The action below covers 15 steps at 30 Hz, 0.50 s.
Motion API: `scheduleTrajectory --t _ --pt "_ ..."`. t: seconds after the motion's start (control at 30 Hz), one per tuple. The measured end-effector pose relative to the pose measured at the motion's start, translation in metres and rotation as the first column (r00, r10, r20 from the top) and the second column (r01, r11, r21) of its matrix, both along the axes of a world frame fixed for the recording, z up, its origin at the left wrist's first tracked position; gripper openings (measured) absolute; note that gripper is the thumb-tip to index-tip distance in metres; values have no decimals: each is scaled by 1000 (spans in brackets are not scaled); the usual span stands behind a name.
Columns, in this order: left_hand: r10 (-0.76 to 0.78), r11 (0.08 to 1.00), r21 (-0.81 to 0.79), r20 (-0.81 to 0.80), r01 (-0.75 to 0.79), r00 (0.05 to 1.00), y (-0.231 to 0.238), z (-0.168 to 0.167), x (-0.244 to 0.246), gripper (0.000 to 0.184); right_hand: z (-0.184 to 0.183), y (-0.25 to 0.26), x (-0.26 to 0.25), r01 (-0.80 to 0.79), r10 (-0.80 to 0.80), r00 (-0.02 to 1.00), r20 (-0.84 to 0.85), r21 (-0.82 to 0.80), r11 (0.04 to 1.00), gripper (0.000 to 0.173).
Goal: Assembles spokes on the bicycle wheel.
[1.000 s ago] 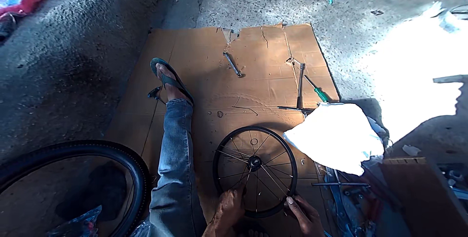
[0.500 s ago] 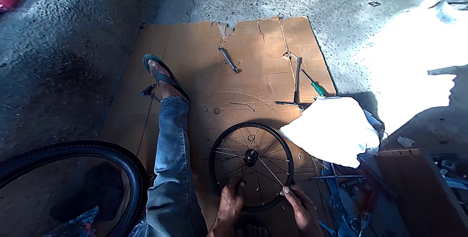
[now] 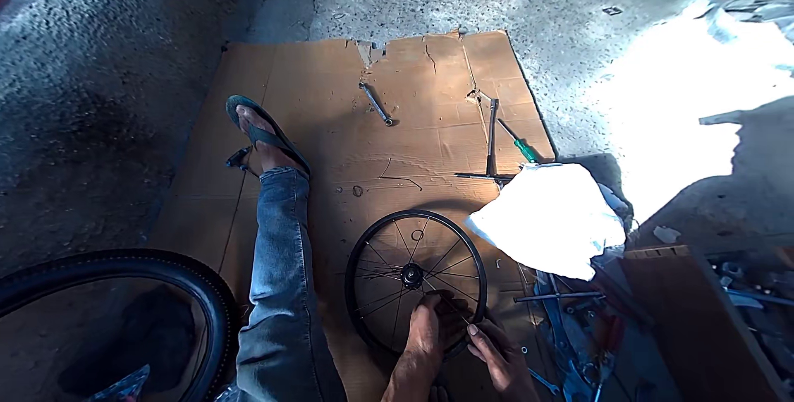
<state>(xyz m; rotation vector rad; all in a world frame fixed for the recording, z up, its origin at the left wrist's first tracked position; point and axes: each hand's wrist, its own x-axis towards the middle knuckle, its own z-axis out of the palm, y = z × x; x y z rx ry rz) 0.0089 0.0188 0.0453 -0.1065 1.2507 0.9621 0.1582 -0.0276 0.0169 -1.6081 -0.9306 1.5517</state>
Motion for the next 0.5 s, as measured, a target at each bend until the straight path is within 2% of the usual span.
scheduleTrajectory --t 0.07,0.1,0.17,0.2,0.27,0.37,0.43,0.5 --pt "61 998 -26 86 -59 994 2 3 1 55 -9 -2 3 -52 50 999 17 106 993 27" --pt "57 998 -17 90 -56 994 1 2 0 51 -14 -2 4 -80 75 997 31 162 984 26" --pt "21 999 39 51 -23 998 -3 -3 -5 27 -17 -3 8 -135 122 990 69 239 962 26" --pt "-13 998 70 31 11 999 -6 -6 -9 21 -15 -4 10 -145 132 989 67 241 960 27" --pt "-118 986 125 25 114 993 -12 -8 -23 23 -6 -6 14 -41 44 999 -12 143 989 29" --pt "-233 959 159 -19 233 972 -19 -13 -45 22 -5 -4 14 174 -180 981 -75 -80 982 49" --pt "-278 946 160 -52 283 959 -25 -15 -56 21 -13 -5 14 166 -207 967 -147 -252 953 67" --pt "-299 933 188 -72 308 951 -28 -19 -64 23 -20 -6 7 77 -146 970 -193 -323 943 63"
